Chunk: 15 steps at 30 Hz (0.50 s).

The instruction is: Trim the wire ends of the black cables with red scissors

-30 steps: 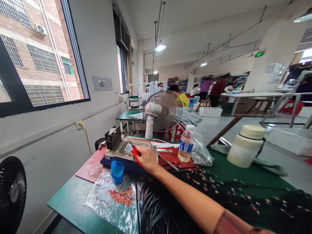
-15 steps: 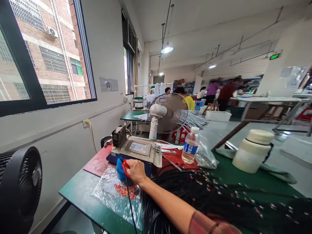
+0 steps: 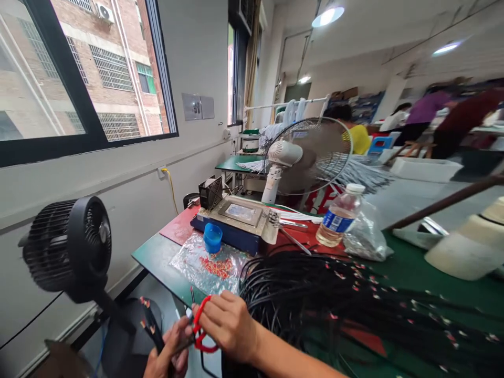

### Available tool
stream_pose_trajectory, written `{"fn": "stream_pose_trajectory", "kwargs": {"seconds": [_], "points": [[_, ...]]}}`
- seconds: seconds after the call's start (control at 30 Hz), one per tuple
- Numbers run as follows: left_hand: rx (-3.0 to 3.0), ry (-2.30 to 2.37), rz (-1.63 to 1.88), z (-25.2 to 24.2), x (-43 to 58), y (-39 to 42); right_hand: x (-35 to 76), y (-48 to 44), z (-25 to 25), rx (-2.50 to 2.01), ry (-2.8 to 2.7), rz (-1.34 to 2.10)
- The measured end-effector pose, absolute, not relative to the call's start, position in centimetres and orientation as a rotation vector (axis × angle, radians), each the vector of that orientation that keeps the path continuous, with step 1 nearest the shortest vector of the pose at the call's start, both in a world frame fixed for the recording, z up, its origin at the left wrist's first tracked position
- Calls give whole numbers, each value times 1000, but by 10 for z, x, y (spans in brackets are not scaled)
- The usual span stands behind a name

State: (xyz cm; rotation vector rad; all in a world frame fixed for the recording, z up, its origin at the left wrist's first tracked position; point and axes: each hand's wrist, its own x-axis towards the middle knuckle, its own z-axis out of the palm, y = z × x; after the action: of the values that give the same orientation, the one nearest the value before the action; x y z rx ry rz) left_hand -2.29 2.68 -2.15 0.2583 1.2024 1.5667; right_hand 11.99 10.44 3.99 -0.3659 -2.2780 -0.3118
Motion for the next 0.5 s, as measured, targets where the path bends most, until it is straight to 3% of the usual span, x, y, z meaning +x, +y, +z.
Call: {"fn": "stream_pose_trajectory", "kwargs": {"seconds": [0.27, 0.5], "points": [[159, 936, 1438, -7, -13, 17, 118, 82, 25, 13, -2327, -289], [69, 1121, 1506, -11, -15, 7, 116, 86, 16, -23, -2356, -13]]}}
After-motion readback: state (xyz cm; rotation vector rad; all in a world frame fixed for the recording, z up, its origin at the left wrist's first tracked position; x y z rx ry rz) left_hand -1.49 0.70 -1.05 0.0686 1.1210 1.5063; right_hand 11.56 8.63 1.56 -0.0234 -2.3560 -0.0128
